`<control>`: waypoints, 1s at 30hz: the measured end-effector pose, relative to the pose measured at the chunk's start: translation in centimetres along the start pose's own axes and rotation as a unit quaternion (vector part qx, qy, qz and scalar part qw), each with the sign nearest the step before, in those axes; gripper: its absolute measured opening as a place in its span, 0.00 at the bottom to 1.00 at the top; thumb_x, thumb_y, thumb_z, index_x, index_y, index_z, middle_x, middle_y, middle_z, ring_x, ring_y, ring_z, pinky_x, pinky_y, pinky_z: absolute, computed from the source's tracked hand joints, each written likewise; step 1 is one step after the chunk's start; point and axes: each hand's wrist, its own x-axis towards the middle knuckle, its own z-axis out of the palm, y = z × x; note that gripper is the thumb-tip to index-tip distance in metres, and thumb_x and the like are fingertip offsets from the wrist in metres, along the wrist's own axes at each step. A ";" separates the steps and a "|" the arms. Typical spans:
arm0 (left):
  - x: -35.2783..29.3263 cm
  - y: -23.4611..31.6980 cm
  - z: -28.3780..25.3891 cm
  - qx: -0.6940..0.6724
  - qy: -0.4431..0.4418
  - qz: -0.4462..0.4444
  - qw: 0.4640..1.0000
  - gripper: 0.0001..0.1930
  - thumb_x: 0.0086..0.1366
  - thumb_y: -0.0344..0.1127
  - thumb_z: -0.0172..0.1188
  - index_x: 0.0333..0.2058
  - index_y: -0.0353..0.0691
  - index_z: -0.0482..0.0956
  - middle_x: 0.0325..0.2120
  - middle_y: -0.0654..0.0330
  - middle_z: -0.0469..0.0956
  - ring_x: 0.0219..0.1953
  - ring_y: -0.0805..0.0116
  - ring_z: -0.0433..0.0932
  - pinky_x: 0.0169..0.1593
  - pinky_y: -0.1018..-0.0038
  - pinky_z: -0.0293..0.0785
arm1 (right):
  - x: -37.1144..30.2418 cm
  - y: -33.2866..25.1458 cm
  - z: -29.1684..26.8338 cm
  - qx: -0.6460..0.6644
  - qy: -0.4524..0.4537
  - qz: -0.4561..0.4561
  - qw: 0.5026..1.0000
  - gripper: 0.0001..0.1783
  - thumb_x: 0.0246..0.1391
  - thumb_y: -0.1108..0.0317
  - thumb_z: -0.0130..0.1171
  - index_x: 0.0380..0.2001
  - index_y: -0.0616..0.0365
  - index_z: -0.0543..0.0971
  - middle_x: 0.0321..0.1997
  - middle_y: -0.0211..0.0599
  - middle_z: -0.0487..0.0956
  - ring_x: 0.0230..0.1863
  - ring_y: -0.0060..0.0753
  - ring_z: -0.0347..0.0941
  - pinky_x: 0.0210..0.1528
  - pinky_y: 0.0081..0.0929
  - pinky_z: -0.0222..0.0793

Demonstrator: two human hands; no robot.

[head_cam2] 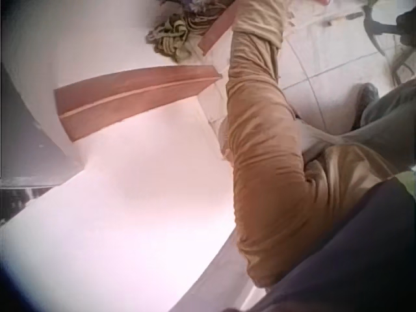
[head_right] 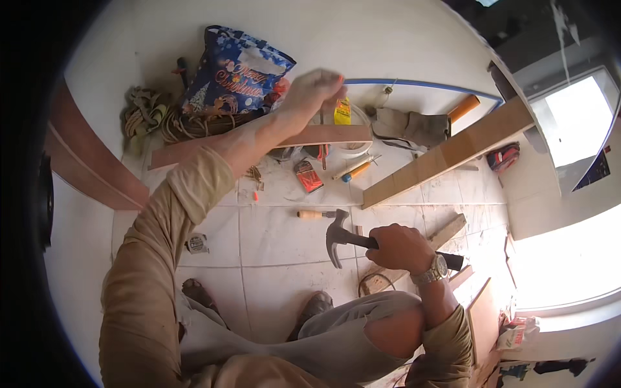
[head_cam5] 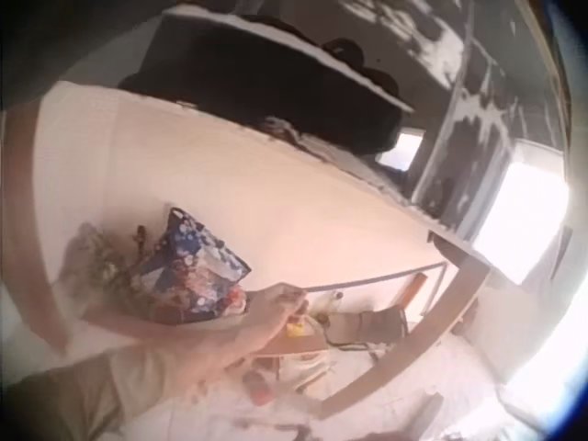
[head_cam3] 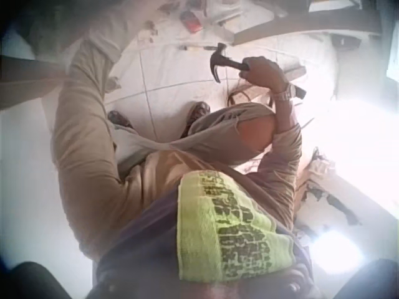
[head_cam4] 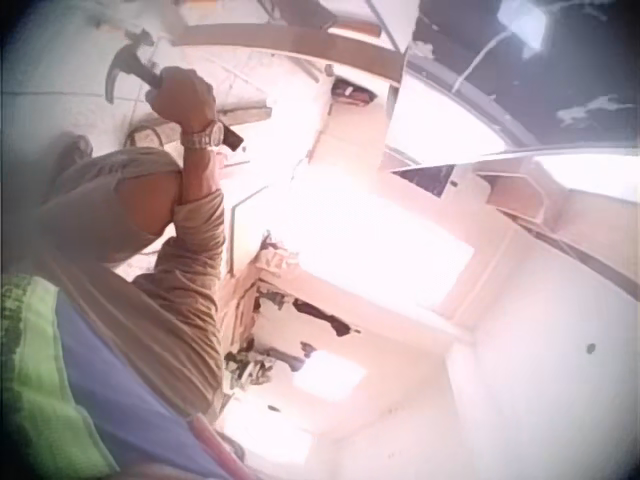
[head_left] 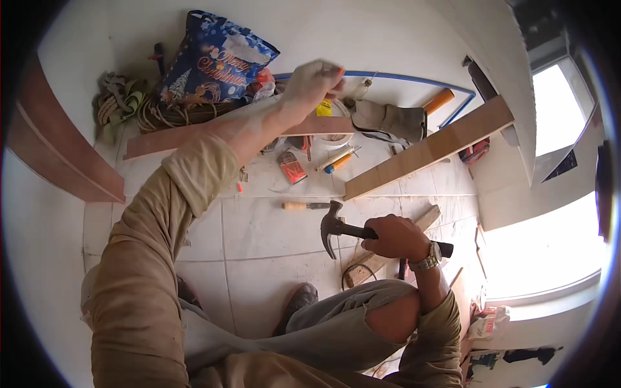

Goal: Measure, drill, and hammer wooden components to install fixtures on a wall.

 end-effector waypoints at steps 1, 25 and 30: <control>2.1 3.6 0.6 -0.024 -0.016 0.068 0.997 0.14 0.71 0.39 0.61 0.46 0.33 0.79 0.36 0.58 0.82 0.37 0.70 0.81 0.46 0.72 0.81 | -0.1 -0.4 -0.1 0.000 -0.013 0.013 1.000 0.16 0.53 0.54 0.58 0.37 0.52 0.82 0.34 0.43 0.84 0.41 0.50 0.81 0.46 0.48 0.75; -3.7 19.8 2.2 0.027 -0.099 0.165 0.981 0.16 0.71 0.33 0.60 0.51 0.26 0.78 0.39 0.53 0.82 0.40 0.67 0.81 0.47 0.75 0.81 | 2.9 -0.4 0.7 0.004 -0.056 -0.055 0.997 0.19 0.54 0.52 0.63 0.41 0.55 0.84 0.31 0.47 0.83 0.37 0.52 0.80 0.44 0.44 0.74; -3.5 19.5 3.3 -0.122 -0.084 0.121 0.982 0.15 0.71 0.32 0.59 0.50 0.24 0.76 0.42 0.50 0.80 0.43 0.64 0.82 0.52 0.74 0.83 | 2.9 0.3 1.3 -0.003 -0.046 -0.084 0.995 0.19 0.54 0.52 0.63 0.41 0.55 0.84 0.31 0.47 0.82 0.36 0.52 0.80 0.42 0.45 0.74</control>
